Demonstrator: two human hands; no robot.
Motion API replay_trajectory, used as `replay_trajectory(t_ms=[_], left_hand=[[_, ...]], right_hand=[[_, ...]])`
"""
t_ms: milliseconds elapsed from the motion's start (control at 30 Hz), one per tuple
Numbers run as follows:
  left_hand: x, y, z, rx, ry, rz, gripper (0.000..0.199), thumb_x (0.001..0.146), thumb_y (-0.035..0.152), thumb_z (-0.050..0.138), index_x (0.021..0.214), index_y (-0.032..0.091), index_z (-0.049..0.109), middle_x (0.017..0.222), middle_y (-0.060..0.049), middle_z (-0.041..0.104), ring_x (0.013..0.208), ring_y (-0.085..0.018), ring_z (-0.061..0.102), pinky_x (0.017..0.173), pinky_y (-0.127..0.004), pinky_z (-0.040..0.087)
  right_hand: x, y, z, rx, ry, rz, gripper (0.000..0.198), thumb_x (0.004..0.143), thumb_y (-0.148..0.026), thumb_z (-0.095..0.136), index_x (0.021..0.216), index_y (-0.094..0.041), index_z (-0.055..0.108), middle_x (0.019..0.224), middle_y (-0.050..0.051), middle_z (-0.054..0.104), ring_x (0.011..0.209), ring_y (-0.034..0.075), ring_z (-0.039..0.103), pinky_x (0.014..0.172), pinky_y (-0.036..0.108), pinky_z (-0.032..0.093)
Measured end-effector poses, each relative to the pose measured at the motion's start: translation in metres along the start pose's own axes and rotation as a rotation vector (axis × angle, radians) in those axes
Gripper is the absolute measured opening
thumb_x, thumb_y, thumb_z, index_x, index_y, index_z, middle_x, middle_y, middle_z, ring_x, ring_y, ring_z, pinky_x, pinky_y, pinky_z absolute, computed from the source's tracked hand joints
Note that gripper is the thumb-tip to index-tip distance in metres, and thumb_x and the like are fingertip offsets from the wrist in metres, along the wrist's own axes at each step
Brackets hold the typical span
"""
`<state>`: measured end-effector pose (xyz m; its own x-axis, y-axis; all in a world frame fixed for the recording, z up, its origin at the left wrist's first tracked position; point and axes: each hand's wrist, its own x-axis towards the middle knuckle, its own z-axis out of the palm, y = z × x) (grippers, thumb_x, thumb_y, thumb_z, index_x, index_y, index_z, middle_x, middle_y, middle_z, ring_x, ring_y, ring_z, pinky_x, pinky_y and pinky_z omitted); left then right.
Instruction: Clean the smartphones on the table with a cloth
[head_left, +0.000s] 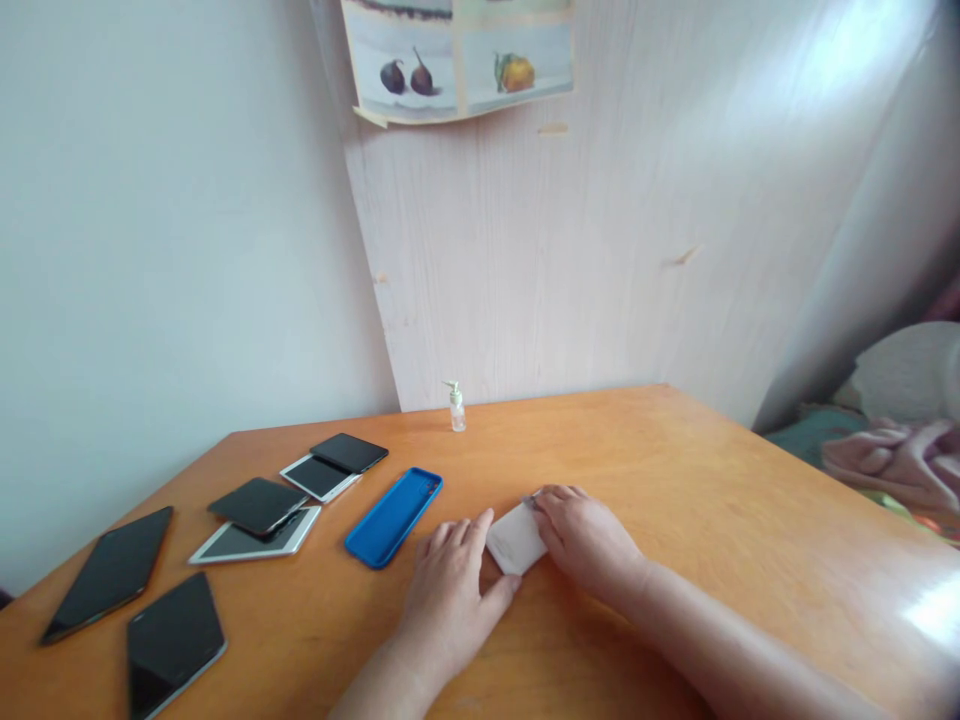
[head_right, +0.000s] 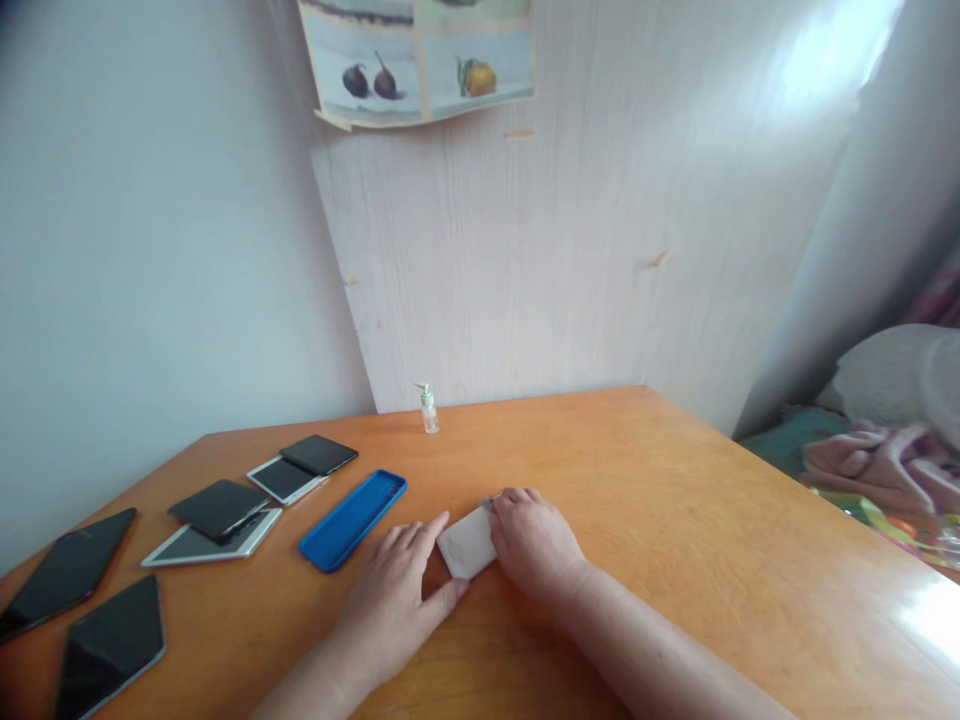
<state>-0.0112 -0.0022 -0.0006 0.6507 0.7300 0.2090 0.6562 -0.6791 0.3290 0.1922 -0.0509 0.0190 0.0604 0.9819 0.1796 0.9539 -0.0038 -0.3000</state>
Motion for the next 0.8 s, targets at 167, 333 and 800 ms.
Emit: replay_trajectory(t_ms=[167,333,800], left_hand=[[0.0,0.001,-0.001,-0.006,-0.006,-0.017,0.06,0.085,0.037,0.057,0.142,0.021,0.045,0.133,-0.011,0.059,0.121,-0.029,0.05,0.106,-0.044,0.034],[0.0,0.001,0.0,-0.006,0.017,-0.008,0.06,0.085,0.034,0.057,0.142,0.021,0.045,0.136,-0.01,0.058,0.122,-0.029,0.05,0.105,-0.042,0.034],[0.0,0.001,0.001,-0.004,0.019,-0.005,0.059,0.085,0.031,0.055,0.142,0.021,0.044,0.133,-0.009,0.06,0.121,-0.027,0.051,0.105,-0.039,0.032]], right_hand=[[-0.01,-0.016,0.003,0.028,-0.061,-0.221,0.039,0.098,-0.03,0.042,0.133,-0.019,0.056,0.138,0.012,0.057,0.133,0.025,0.046,0.115,0.04,0.027],[-0.008,-0.017,0.009,0.019,-0.108,-0.273,0.049,0.102,-0.045,0.034,0.145,-0.026,0.045,0.149,0.007,0.049,0.142,0.027,0.035,0.119,0.052,0.012],[-0.007,-0.017,0.01,0.015,-0.116,-0.253,0.059,0.1,-0.056,0.03,0.149,-0.026,0.04,0.152,0.007,0.044,0.144,0.027,0.031,0.12,0.053,0.003]])
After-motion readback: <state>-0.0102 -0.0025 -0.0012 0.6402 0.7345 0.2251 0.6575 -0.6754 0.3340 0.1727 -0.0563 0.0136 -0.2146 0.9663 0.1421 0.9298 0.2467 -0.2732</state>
